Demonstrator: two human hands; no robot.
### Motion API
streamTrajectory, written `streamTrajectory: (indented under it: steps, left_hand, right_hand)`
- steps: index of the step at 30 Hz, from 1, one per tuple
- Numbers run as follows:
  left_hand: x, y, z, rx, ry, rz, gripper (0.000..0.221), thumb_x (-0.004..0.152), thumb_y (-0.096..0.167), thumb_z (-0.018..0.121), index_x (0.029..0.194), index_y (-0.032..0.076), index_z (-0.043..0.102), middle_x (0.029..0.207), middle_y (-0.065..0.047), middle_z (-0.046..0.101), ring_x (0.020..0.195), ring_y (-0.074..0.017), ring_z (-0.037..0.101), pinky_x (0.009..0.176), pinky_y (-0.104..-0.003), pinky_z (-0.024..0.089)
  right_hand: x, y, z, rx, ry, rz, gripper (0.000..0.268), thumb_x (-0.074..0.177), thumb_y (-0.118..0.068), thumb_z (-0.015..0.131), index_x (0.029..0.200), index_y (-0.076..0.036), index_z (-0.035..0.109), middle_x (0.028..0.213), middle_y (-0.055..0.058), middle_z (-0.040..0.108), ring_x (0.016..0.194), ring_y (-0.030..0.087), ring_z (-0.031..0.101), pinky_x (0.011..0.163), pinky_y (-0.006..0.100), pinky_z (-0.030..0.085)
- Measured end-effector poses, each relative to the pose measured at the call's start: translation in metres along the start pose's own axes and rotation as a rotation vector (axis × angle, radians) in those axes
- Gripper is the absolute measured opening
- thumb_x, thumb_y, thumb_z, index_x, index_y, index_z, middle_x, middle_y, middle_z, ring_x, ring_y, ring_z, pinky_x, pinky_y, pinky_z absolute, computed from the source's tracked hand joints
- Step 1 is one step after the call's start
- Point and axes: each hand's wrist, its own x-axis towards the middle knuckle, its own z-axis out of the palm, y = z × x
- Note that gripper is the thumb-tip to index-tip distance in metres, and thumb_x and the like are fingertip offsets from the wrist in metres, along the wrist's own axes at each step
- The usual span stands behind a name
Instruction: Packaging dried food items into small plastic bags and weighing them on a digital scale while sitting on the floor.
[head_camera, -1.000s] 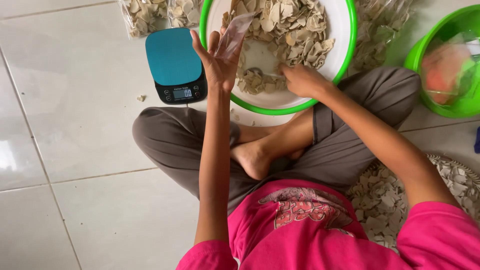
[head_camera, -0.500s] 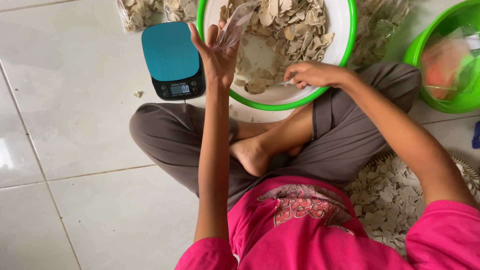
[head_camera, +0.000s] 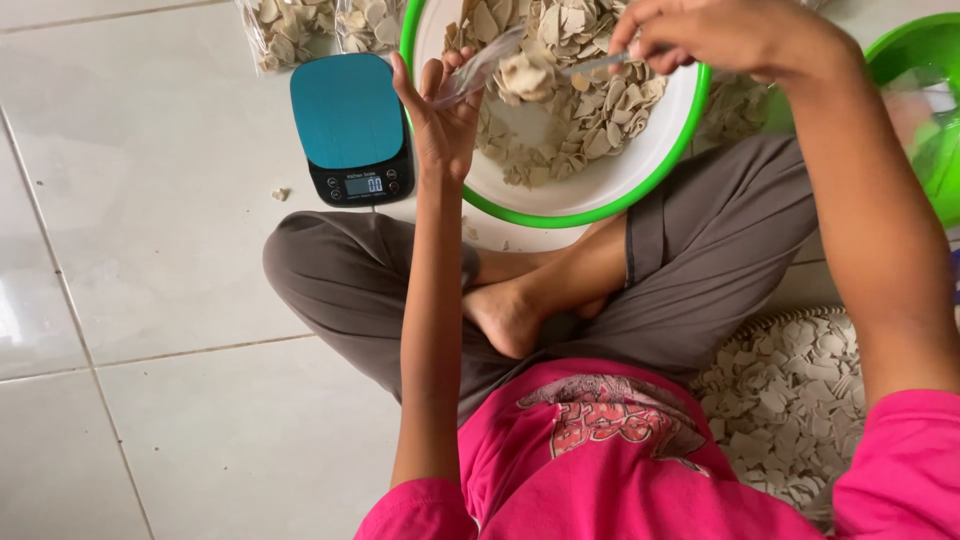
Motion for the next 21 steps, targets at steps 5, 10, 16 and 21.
streamTrajectory:
  steps: [5,10,16,21]
  left_hand:
    - [0.002,-0.004,-0.006,0.086,0.010,0.020,0.048,0.086,0.059,0.068,0.071,0.015,0.054,0.090,-0.004,0.067,0.098,-0.0173,0.067,0.088,-0.033,0.057]
    - [0.006,-0.009,-0.014,0.236,-0.006,0.074,0.045,0.093,0.057,0.063,0.072,0.018,0.052,0.107,-0.006,0.073,0.100,-0.0227,0.068,0.082,-0.037,0.054]
    - [0.010,-0.013,-0.020,0.190,-0.043,0.100,0.039,0.095,0.049,0.066,0.076,0.016,0.057,0.107,-0.010,0.075,0.096,-0.0187,0.070,0.088,-0.034,0.058]
    - [0.010,-0.013,-0.022,0.215,-0.063,0.067,0.044,0.094,0.053,0.065,0.073,0.016,0.053,0.112,-0.011,0.070,0.095,-0.0207,0.066,0.078,-0.036,0.058]
  right_hand:
    - [0.052,0.020,-0.003,0.056,0.012,-0.103,0.022,0.102,-0.013,0.046,0.117,-0.004,0.059,0.081,0.000,0.039,0.067,0.008,0.033,0.065,0.026,0.035]
    - [0.069,0.001,0.007,-0.129,0.011,0.005,0.026,0.108,-0.015,0.041,0.107,-0.006,0.066,0.089,0.002,0.050,0.076,0.013,0.044,0.069,0.027,0.038]
    - [0.067,-0.004,0.005,-0.197,0.077,0.038,0.025,0.111,-0.025,0.042,0.098,-0.014,0.060,0.078,-0.003,0.046,0.070,0.011,0.043,0.068,0.028,0.036]
    - [0.059,-0.017,0.008,-0.206,0.024,0.053,0.029,0.111,-0.017,0.039,0.112,-0.005,0.065,0.091,0.004,0.050,0.077,0.015,0.044,0.066,0.027,0.036]
